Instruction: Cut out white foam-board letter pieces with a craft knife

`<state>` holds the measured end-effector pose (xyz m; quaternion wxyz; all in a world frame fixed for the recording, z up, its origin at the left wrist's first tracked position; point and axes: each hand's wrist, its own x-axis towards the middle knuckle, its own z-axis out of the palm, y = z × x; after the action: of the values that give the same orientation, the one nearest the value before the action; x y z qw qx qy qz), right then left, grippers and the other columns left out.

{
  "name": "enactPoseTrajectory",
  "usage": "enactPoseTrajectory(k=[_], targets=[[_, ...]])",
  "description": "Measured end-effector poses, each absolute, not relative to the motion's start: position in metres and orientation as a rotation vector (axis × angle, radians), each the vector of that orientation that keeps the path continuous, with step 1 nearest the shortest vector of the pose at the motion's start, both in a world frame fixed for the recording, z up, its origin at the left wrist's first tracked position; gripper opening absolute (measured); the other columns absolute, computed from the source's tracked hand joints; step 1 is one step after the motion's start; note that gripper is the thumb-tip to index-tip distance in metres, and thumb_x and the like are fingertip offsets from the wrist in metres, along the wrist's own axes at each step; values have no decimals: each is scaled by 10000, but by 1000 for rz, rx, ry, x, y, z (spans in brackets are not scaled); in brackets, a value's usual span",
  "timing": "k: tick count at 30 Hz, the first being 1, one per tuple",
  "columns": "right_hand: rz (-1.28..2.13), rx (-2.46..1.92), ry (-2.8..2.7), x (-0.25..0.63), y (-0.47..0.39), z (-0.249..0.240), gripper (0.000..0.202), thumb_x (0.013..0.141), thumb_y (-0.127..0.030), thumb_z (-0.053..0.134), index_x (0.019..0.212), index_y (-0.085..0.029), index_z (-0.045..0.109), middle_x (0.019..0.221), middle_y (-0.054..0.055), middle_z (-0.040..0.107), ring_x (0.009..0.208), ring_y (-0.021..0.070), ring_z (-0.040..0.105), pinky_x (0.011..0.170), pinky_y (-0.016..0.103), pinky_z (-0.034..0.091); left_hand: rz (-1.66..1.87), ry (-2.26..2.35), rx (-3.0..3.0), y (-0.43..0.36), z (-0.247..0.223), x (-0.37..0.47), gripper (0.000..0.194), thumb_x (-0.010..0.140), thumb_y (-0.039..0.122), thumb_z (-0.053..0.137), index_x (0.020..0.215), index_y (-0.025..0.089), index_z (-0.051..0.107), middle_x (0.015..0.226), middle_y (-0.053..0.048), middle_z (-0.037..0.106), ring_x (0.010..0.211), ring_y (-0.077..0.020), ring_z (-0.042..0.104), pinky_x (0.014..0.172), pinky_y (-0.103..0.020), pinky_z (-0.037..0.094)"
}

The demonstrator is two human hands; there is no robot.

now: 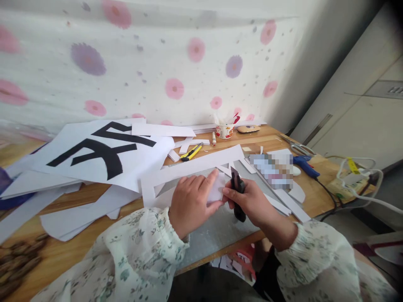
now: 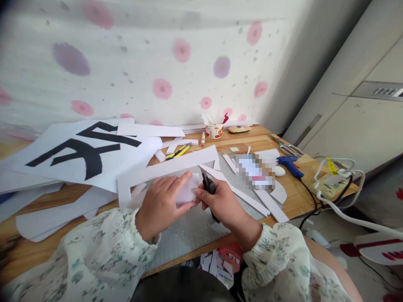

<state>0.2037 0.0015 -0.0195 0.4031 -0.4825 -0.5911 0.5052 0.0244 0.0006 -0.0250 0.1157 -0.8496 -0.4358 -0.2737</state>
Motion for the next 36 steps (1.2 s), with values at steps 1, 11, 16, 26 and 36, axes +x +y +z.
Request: enactPoseTrajectory(k=[1,11,16,26,36], targets=[[1262,-1227,-1515,205,1,-18,258,770,-417,645,728,-183,545,558,-16,592,458,103,481,462,235,355,-811,-1266,-2489,0,-25,24,702,791,471,686,1353,132,437,954,-79,669,860,-263,614,740,-418,450],[761,-1456,-1923,207,-2,-11,254,817,-367,504,623,-213,450,548,-13,522,519,134,459,526,270,328,-740,-1252,-2442,-4,-21,27,732,726,418,759,1335,149,454,853,-33,633,797,-257,594,696,-411,426],[619,-1443,-1985,206,-2,-10,293,812,-369,502,589,-217,387,547,-28,442,536,124,383,525,266,278,-739,-1250,-2451,-4,-22,27,703,735,406,750,1326,153,464,868,-40,644,805,-255,598,700,-401,415],[622,-1541,-1892,213,5,-20,217,831,-356,487,664,-216,481,556,-12,530,545,149,476,535,261,341,-830,-1292,-2339,8,-20,18,646,795,364,695,1346,131,449,854,-51,644,808,-255,599,723,-385,394],[279,-1643,-2238,216,20,-50,60,789,-195,593,828,-182,637,801,92,676,725,229,610,623,296,376,-923,-1387,-2190,22,-13,2,585,858,346,614,1379,153,428,970,-87,652,944,-279,594,820,-409,386]])
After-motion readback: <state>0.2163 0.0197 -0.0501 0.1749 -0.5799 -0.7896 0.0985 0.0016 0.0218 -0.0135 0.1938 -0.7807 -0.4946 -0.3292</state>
